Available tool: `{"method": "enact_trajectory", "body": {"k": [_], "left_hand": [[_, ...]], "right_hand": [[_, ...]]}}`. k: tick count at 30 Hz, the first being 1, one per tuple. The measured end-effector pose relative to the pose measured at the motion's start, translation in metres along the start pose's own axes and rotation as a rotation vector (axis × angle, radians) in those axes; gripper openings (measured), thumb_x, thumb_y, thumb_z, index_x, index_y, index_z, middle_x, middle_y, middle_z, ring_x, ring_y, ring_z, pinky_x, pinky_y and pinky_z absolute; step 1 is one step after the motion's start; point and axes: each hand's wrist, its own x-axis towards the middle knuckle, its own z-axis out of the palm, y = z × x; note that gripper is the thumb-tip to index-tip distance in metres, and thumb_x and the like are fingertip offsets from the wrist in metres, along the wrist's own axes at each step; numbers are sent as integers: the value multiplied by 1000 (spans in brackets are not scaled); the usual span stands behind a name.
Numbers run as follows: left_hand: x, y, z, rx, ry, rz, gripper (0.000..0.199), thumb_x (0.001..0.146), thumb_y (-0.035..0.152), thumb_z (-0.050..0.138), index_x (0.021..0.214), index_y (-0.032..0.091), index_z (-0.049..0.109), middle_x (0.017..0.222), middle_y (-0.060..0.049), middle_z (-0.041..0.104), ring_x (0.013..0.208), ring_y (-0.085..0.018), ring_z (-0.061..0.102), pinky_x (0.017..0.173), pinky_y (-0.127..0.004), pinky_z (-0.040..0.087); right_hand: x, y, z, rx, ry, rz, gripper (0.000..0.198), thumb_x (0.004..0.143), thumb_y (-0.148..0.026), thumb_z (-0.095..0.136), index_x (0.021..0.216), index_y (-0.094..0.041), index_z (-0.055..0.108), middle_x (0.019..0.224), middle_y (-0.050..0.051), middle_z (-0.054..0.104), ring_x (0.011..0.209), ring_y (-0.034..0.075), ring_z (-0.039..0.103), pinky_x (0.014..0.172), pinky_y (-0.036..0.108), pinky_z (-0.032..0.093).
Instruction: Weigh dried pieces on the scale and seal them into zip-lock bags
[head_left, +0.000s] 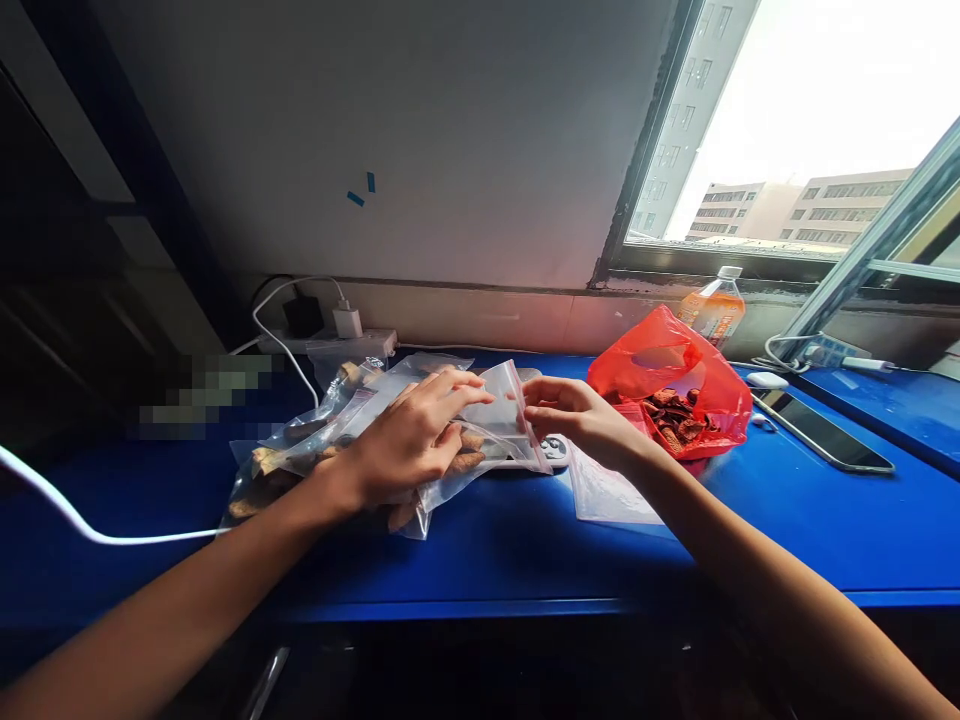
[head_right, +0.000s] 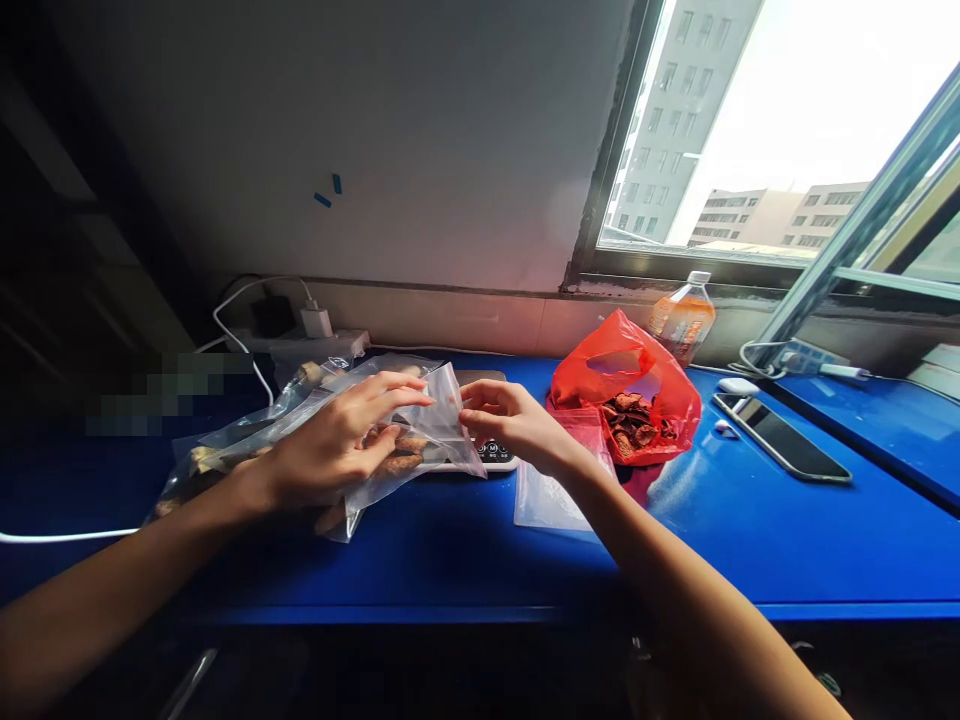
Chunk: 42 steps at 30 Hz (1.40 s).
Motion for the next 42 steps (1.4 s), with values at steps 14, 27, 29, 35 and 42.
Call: {"method": "enact_trajectory", "body": {"k": [14, 27, 29, 35, 42], "left_hand": [[-1, 20, 8, 190, 246, 198, 14, 91, 13, 51, 97, 17, 63, 91, -6, 65, 83, -19, 59, 76, -35, 51], [-2, 14, 4, 207, 172, 220, 15, 87, 8, 51, 92, 18, 61, 92, -6, 65, 80, -19, 59, 70, -32, 49], [-2, 13, 3, 199, 177, 210, 15, 87, 9, 52, 94, 18, 61, 92, -6, 65, 80, -19, 59, 71, -33, 49], [0, 17, 2, 118, 230, 257, 15, 90, 8, 50, 92, 17, 61, 93, -6, 64, 82, -16, 61, 70, -29, 52], [-1, 24, -2, 75, 238, 225, 8, 92, 18, 54, 94, 22, 61, 101, -5, 63, 96, -19, 62, 86, -36, 54]], "right_hand": [[-9, -5, 37, 21, -12, -51, 36, 77, -46, 70, 95, -15, 66, 79, 1, 58, 66, 9, 51, 55, 22, 44], [-9, -4, 44, -324, 268, -204, 13, 76, -14, 53, 86, -21, 49, 73, -3, 51, 65, 9, 48, 53, 21, 39], [-8, -5, 41, -484, 313, -267, 12, 75, -9, 48, 78, -20, 50, 74, -1, 51, 66, 10, 47, 53, 21, 38], [-17, -12, 39, -932, 183, -373, 16, 86, -22, 55, 101, -20, 60, 93, 5, 59, 78, 16, 55, 68, 32, 46], [-26, -9, 37, -1085, 97, -409, 75, 79, -36, 69, 141, -24, 31, 136, 16, 43, 118, 30, 49, 91, 49, 50]]}}
